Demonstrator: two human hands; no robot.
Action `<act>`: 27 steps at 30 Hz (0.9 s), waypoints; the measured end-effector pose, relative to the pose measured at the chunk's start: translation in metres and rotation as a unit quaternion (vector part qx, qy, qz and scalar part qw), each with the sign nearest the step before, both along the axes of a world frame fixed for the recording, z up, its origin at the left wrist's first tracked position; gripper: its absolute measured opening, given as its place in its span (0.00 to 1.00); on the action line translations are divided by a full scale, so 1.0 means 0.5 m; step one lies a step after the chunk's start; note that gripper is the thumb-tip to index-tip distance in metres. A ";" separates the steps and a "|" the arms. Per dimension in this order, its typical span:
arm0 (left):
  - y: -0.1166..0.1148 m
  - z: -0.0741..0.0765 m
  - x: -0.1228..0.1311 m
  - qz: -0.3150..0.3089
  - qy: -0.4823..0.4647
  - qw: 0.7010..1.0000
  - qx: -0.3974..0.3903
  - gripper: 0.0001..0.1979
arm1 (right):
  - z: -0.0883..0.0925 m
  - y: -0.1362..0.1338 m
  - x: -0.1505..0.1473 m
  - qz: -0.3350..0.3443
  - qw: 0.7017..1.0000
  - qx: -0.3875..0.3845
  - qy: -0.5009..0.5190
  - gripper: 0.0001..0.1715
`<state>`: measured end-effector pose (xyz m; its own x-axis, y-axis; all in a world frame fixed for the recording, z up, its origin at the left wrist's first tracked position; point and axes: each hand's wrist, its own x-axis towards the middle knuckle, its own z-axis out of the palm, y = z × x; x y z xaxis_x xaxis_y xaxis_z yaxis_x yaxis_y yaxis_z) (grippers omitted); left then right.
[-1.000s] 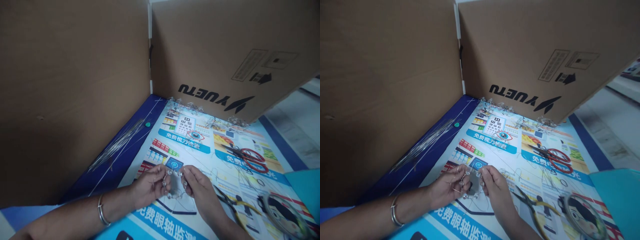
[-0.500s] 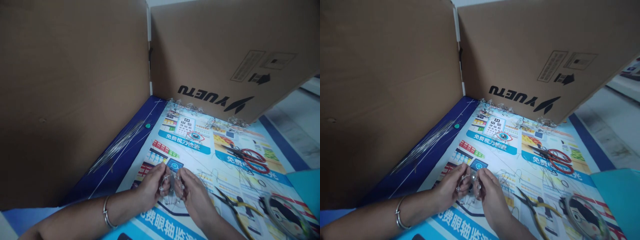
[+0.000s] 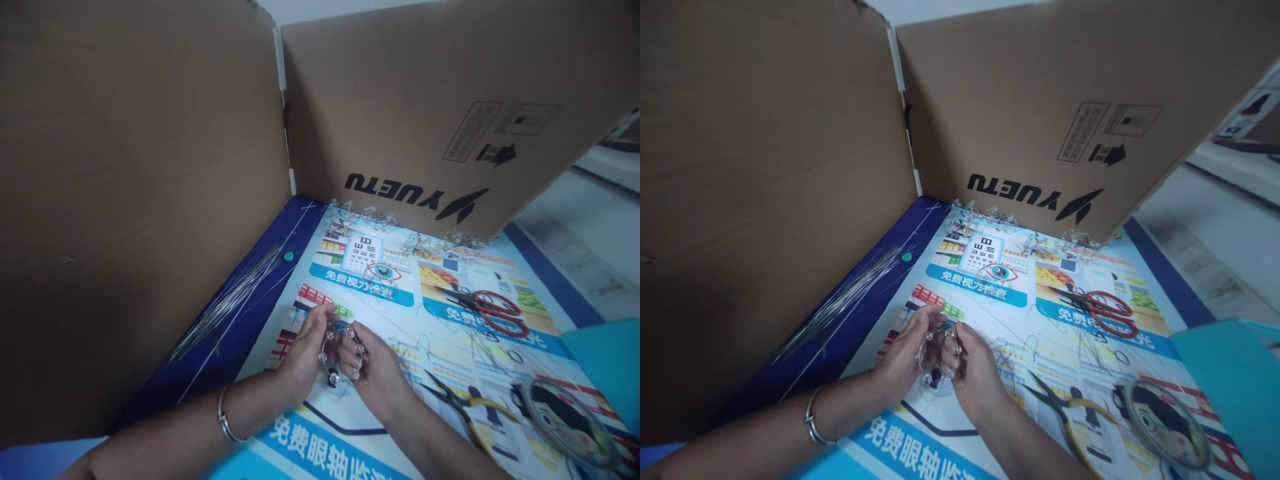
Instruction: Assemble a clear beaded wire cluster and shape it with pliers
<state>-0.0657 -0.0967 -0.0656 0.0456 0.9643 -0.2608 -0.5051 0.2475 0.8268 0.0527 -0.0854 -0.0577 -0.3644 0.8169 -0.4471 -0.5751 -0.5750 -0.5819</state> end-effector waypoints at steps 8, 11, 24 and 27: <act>0.016 0.029 -0.065 -0.190 0.186 0.925 0.273 0.35 | 0.001 0.002 0.017 -0.016 1.000 -0.013 -0.005 0.19; 0.013 0.038 -0.071 -0.213 0.266 0.879 0.332 0.49 | 0.002 0.001 0.019 -0.013 1.000 -0.027 -0.006 0.19; -0.005 0.028 -0.038 -0.140 0.387 0.852 0.325 0.33 | -0.004 -0.017 0.002 -0.025 0.997 -0.005 -0.067 0.21; -0.002 0.020 -0.043 -0.126 0.399 0.848 0.325 0.32 | -0.004 -0.025 0.004 -0.064 0.993 0.046 -0.090 0.17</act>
<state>-0.0870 -0.0975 -0.0555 0.3307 0.9023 0.2766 0.2807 -0.3739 0.8840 0.0548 -0.0980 -0.0597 -0.1767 0.8919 -0.4163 -0.5223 -0.4434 -0.7284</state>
